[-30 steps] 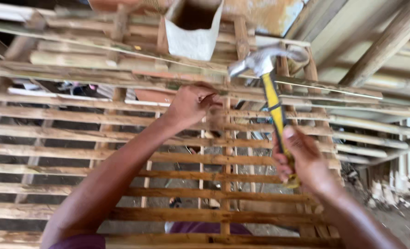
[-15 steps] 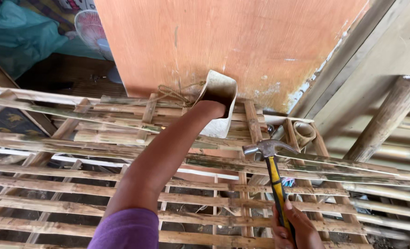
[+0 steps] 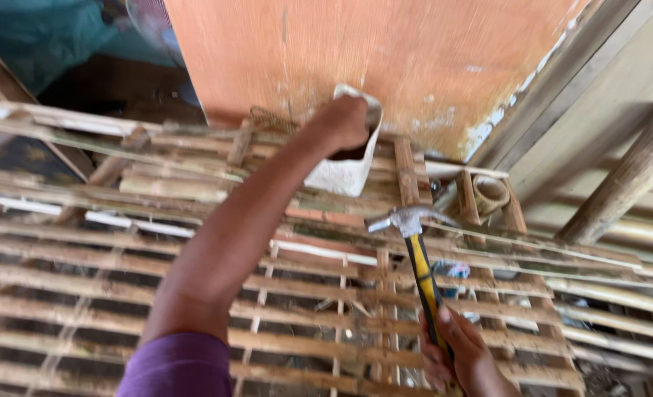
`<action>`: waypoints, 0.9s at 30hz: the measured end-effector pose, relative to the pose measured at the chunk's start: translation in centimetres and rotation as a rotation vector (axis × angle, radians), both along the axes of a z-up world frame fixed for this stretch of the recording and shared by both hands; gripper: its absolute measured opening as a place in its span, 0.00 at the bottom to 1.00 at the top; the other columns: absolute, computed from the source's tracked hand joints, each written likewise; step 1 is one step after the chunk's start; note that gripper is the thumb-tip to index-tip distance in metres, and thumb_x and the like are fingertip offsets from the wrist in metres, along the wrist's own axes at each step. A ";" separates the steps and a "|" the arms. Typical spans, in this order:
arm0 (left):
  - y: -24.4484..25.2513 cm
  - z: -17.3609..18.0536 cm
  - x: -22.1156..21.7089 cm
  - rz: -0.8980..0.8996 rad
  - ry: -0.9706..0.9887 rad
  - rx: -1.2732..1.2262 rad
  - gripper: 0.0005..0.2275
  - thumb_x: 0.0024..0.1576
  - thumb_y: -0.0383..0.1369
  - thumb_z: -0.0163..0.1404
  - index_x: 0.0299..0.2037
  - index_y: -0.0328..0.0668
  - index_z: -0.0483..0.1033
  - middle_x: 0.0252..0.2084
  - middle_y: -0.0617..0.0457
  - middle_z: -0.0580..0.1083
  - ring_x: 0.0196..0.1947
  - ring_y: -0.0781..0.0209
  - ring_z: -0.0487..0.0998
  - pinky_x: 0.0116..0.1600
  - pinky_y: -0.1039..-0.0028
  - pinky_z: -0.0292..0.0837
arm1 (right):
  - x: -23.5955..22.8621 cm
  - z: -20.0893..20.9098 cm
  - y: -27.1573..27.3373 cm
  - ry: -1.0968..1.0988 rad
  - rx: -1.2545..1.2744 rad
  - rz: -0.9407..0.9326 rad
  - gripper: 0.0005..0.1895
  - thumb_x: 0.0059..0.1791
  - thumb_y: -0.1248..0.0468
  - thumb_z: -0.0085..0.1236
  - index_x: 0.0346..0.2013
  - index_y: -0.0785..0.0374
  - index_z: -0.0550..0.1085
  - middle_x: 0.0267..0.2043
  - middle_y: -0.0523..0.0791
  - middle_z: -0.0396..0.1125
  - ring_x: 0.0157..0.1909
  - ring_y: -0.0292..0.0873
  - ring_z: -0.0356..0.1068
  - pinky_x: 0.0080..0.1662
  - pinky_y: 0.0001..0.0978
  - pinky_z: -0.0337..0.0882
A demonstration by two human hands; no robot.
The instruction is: The person is assembling a bamboo frame by placing thin bamboo strips across a grid structure and securing them with nails. They use a hammer to drive nails into the intersections of the strips, repeatedly retrieving nails from a white bag placed on the frame.
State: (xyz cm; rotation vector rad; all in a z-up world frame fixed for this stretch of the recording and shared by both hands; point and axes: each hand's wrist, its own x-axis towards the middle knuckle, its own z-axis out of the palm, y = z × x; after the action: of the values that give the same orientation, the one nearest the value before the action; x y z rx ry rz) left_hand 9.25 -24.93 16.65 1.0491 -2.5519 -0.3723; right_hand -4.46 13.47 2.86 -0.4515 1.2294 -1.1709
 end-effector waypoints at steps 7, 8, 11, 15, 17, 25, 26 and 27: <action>8.6 -1.1 11.2 -0.175 0.282 -0.038 0.07 0.54 0.17 0.46 0.37 0.30 0.77 0.37 0.40 0.77 0.41 0.43 0.80 0.47 0.56 0.73 | 0.7 2.3 -0.7 0.181 -0.016 0.039 0.23 0.55 0.46 0.37 0.40 0.66 0.65 0.19 0.43 0.53 0.14 0.37 0.51 0.17 0.33 0.56; 9.9 -2.3 13.4 -0.196 0.311 -0.088 0.09 0.53 0.17 0.47 0.39 0.32 0.78 0.38 0.42 0.77 0.41 0.45 0.80 0.48 0.59 0.75 | 1.2 2.6 -0.6 0.245 0.009 0.047 0.22 0.55 0.47 0.37 0.40 0.65 0.65 0.19 0.43 0.54 0.15 0.37 0.51 0.17 0.33 0.56; 12.6 -5.4 20.8 -0.193 0.372 -0.134 0.13 0.51 0.16 0.49 0.41 0.38 0.83 0.39 0.46 0.79 0.40 0.51 0.81 0.48 0.67 0.80 | 3.0 3.6 -0.3 0.333 -0.005 0.144 0.23 0.56 0.47 0.37 0.40 0.66 0.64 0.20 0.42 0.53 0.15 0.38 0.51 0.18 0.34 0.61; 12.2 -7.3 30.0 0.029 0.434 -0.005 0.10 0.56 0.17 0.54 0.42 0.38 0.84 0.40 0.47 0.81 0.36 0.59 0.83 0.44 0.69 0.82 | 7.3 5.5 -2.5 0.625 0.070 0.335 0.21 0.56 0.48 0.38 0.40 0.64 0.68 0.21 0.42 0.55 0.17 0.36 0.55 0.20 0.34 0.63; 12.1 -9.0 33.2 0.140 0.438 0.058 0.07 0.57 0.20 0.57 0.42 0.40 0.84 0.41 0.48 0.82 0.34 0.62 0.84 0.41 0.72 0.82 | 11.4 6.3 -4.2 0.809 0.022 0.470 0.21 0.56 0.49 0.37 0.38 0.63 0.69 0.20 0.41 0.58 0.17 0.35 0.58 0.21 0.34 0.66; 10.7 -14.4 32.6 0.084 0.473 0.224 0.02 0.53 0.32 0.63 0.34 0.51 0.86 0.35 0.57 0.83 0.31 0.65 0.82 0.46 0.69 0.80 | 22.9 7.6 -8.2 1.192 0.169 0.606 0.25 0.58 0.43 0.37 0.37 0.61 0.69 0.17 0.42 0.61 0.15 0.38 0.59 0.20 0.36 0.64; 10.6 -14.7 32.7 0.073 0.462 0.169 0.04 0.51 0.33 0.65 0.34 0.51 0.86 0.34 0.56 0.83 0.33 0.62 0.81 0.50 0.65 0.78 | 23.1 7.1 -8.3 1.165 0.176 0.573 0.27 0.58 0.43 0.37 0.36 0.63 0.69 0.17 0.42 0.62 0.15 0.37 0.61 0.21 0.35 0.65; 10.5 -14.7 32.8 0.090 0.431 0.148 0.04 0.49 0.34 0.66 0.33 0.52 0.86 0.35 0.57 0.83 0.36 0.60 0.79 0.53 0.62 0.72 | 23.2 6.7 -8.2 1.116 0.152 0.523 0.26 0.57 0.43 0.38 0.36 0.63 0.69 0.17 0.41 0.62 0.15 0.36 0.62 0.20 0.34 0.66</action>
State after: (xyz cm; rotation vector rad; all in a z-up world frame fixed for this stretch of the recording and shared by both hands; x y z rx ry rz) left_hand 42.06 -14.46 1.91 1.0031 -2.1133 -0.6896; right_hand 18.75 5.28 9.52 -1.3179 1.9433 -0.3043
